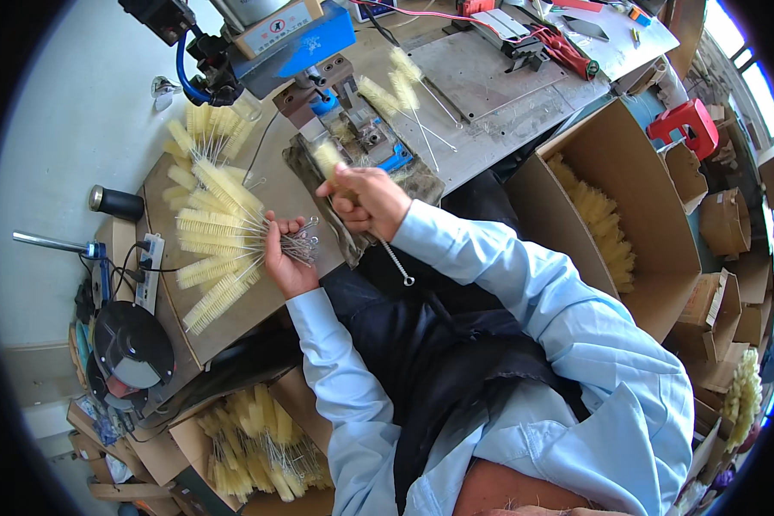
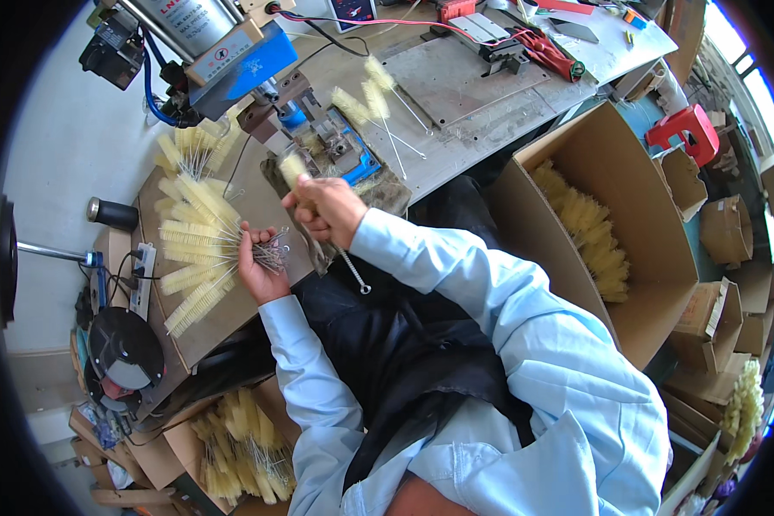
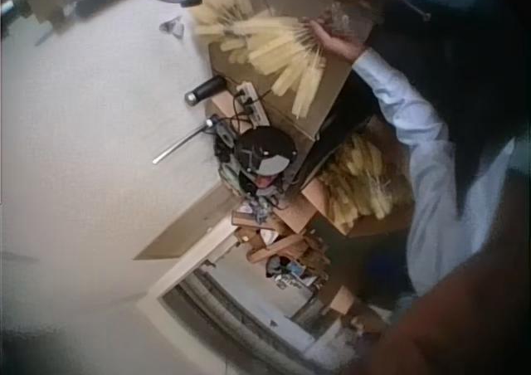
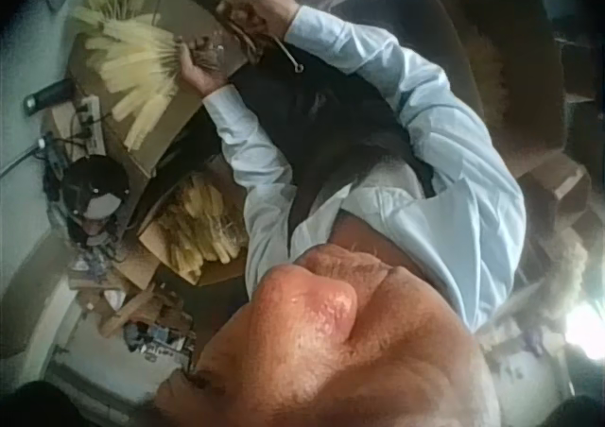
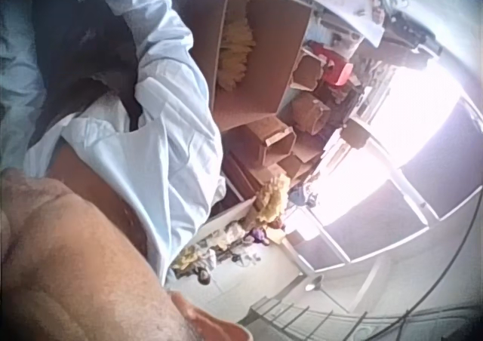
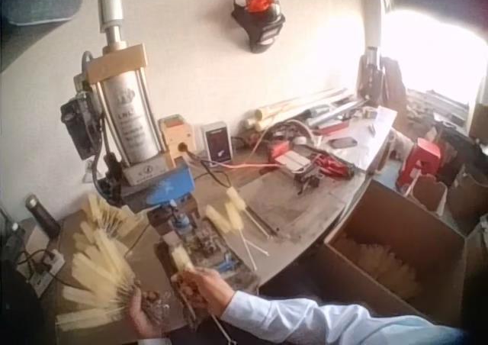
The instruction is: Assembling and packaging industrial or cleaning brushes using a manual press machine.
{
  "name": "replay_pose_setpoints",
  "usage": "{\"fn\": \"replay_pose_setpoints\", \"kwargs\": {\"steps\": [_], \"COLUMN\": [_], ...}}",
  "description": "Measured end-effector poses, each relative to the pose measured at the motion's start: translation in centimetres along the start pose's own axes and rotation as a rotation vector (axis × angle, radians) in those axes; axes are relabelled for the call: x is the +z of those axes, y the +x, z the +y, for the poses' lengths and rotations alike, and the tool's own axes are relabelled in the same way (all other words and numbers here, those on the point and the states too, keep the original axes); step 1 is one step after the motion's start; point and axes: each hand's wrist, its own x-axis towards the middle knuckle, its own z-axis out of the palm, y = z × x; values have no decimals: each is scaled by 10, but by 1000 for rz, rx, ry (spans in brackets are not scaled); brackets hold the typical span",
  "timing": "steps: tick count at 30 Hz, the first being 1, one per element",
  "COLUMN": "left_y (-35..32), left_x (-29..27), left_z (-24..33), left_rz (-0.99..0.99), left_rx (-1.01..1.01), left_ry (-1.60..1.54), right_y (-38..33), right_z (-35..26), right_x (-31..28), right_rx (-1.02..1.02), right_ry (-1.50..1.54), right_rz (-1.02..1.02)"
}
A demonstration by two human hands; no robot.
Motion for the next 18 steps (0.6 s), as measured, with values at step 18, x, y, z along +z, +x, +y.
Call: {"fn": "replay_pose_setpoints", "kwargs": {"steps": [18], "left_y": [0], "left_x": [5], "left_z": [-3], "left_rz": [-39], "left_rx": [38], "left_ry": [79], "right_y": [13], "right_z": [-56], "right_x": [-62], "right_rx": [49], "right_ry": [148], "right_rz": [-62]}}
